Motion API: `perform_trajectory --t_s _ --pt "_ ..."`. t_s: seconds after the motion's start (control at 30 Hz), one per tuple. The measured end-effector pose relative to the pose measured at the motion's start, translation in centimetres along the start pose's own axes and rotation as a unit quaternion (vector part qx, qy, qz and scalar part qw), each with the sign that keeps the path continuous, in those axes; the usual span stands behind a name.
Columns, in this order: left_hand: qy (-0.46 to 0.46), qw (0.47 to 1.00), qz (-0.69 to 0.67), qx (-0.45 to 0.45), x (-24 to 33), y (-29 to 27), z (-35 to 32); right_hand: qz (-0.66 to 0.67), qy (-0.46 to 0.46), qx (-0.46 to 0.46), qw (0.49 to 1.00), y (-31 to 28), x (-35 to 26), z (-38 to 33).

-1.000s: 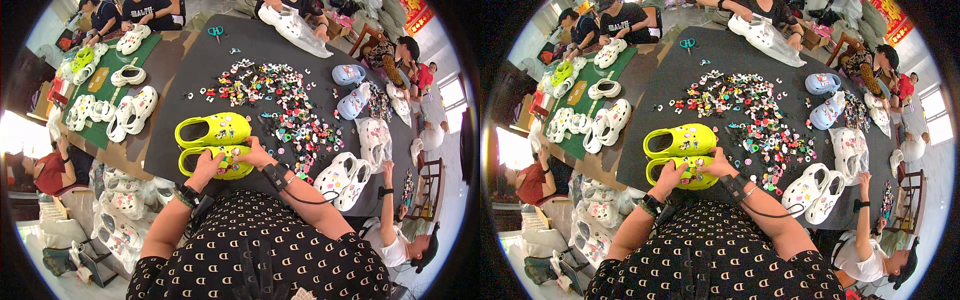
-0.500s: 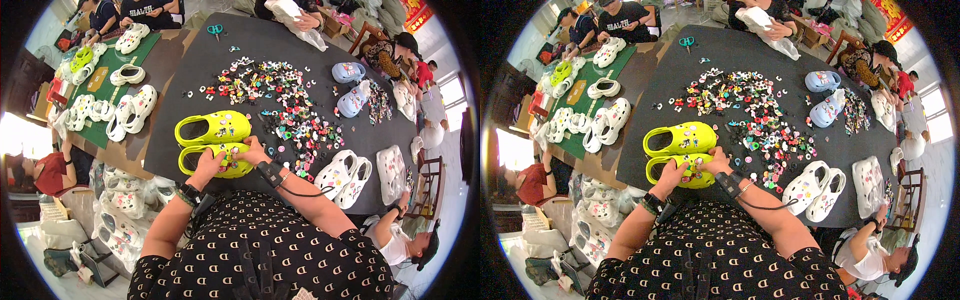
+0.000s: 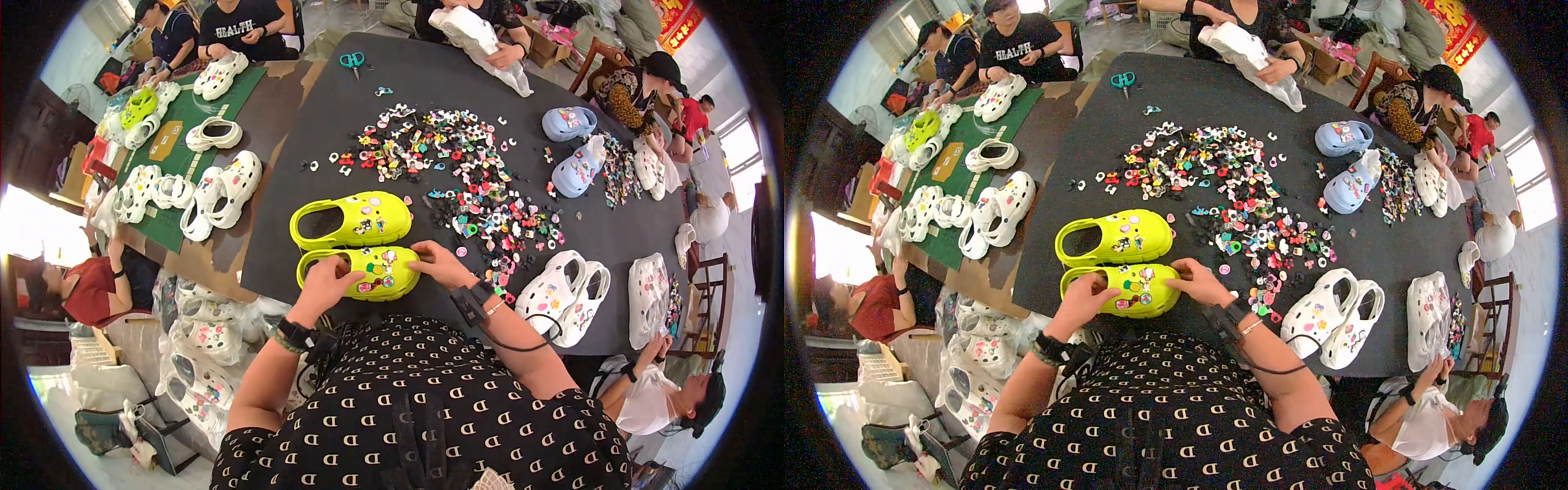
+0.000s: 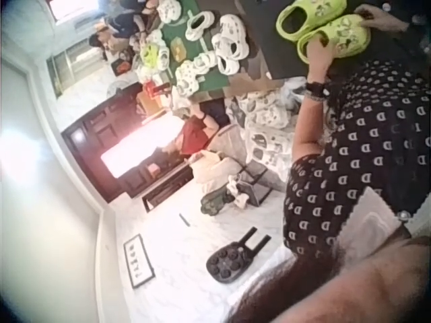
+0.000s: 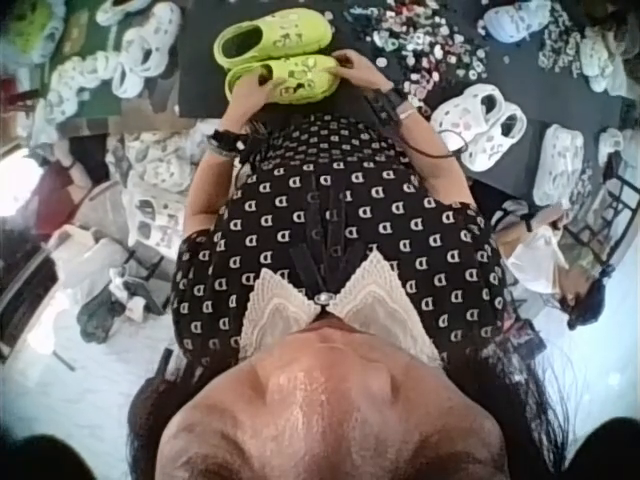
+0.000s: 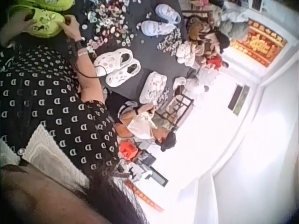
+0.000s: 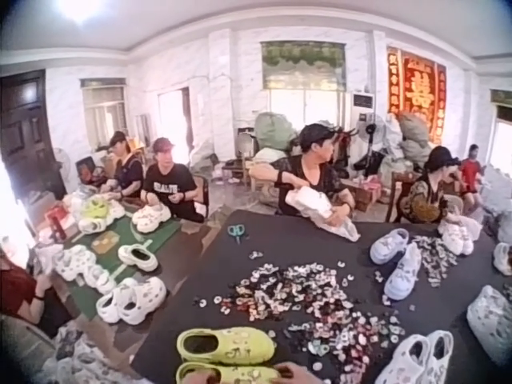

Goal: Decorating foam clogs with charms and packaging them in a manufacturing workshop.

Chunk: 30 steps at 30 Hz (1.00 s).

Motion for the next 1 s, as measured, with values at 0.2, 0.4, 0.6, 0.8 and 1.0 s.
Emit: perform_trajectory --t_s 0.2,0.4,0.6,0.8,1.0 --pt "0.125 0.974 0.14 0.125 1.8 -4.7 -1.7 -0.316 -0.104 0.035 0.942 -2.4 -2.4 -2.0" --pt "0.181 0.94 0.262 0.123 3.1 -4.4 0.1 -0.574 -0.1 0.065 0.81 -1.8 -2.7 -4.0" --pt "0.206 0.923 0.298 0.132 0.1 -4.0 2.5 -0.59 -0.115 0.051 0.797 -1.6 -2.4 -4.3" --pt "0.208 0.917 0.321 0.115 -0.1 -2.9 3.3 -0.598 -0.107 0.048 0.793 -1.7 -1.6 -4.6" --pt "0.174 0.947 0.195 0.185 -1.2 -7.1 1.9 -0.595 -0.101 0.046 0.796 -2.0 -0.8 -4.5"
Point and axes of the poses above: each hand's wrist, its own z-axis towards the middle knuckle, its own y-axis out of the palm, x = y × z, the point moved 9 cm from there along z, towards the middle knuckle, and after that the axes turned 8 degrees about -y, right-handed, at the moved point
